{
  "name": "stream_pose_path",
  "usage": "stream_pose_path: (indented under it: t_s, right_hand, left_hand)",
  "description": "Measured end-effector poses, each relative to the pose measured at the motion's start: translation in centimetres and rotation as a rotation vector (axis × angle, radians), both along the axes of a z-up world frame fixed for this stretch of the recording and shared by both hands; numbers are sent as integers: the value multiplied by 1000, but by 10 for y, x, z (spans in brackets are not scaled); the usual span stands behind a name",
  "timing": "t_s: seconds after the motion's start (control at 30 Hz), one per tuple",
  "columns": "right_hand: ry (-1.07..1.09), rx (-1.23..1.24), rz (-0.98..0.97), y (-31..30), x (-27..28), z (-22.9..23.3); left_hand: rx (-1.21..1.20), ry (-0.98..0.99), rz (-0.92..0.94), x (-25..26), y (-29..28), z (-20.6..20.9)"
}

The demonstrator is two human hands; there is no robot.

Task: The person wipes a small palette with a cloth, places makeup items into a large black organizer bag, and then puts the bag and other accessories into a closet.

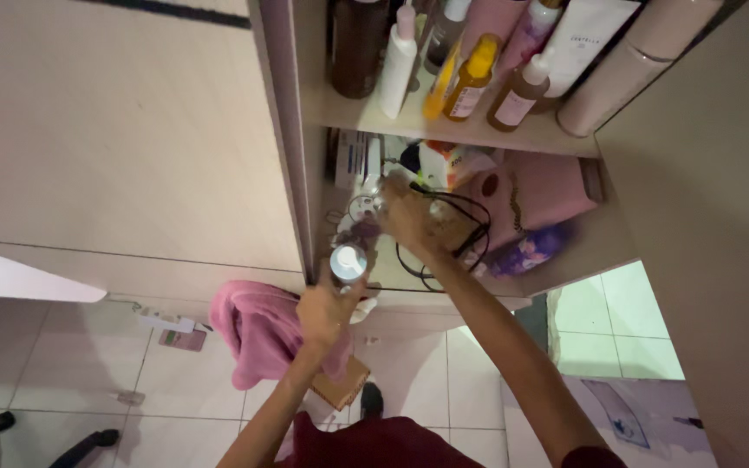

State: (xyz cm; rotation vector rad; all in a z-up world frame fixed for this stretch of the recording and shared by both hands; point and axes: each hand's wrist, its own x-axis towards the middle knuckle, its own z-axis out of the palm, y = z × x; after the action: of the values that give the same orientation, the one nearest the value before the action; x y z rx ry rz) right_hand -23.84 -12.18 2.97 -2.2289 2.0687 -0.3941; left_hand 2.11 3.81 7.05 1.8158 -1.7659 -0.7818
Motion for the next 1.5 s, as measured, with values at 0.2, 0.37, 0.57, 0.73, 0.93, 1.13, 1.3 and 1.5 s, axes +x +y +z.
stream_pose_path:
  t_s: [0.2,0.37,0.57,0.73,0.93,1.13,1.3,1.5]
  right_hand:
    - [268,-131,-89,-32,-38,-6]
    - [404,78,-58,-30,-35,-19]
    - [368,56,-44,-1,-33,-38]
    - [349,37,-116,2,-48,-40]
    - [331,51,-119,5,-72,-28]
    - [291,64,-117,18,-95,-18]
    - [264,81,-175,10,-111,-2]
    - [225,117,-203,-3,-114,4]
  left_hand:
    - [-198,36,29,-14,-1,-5]
    - [-156,60,19,-14,-3,-13]
    - [-58,5,2,-13,-6,-11]
    - [-25,7,-18,-12,-7,-1]
    - [-27,8,-27,-11,-7,-2]
    - [-53,4,-16,-13,-8,-3]
    - [-133,75,-10,-11,-6,-5]
    - [-104,58,-27,-11,-8,-14]
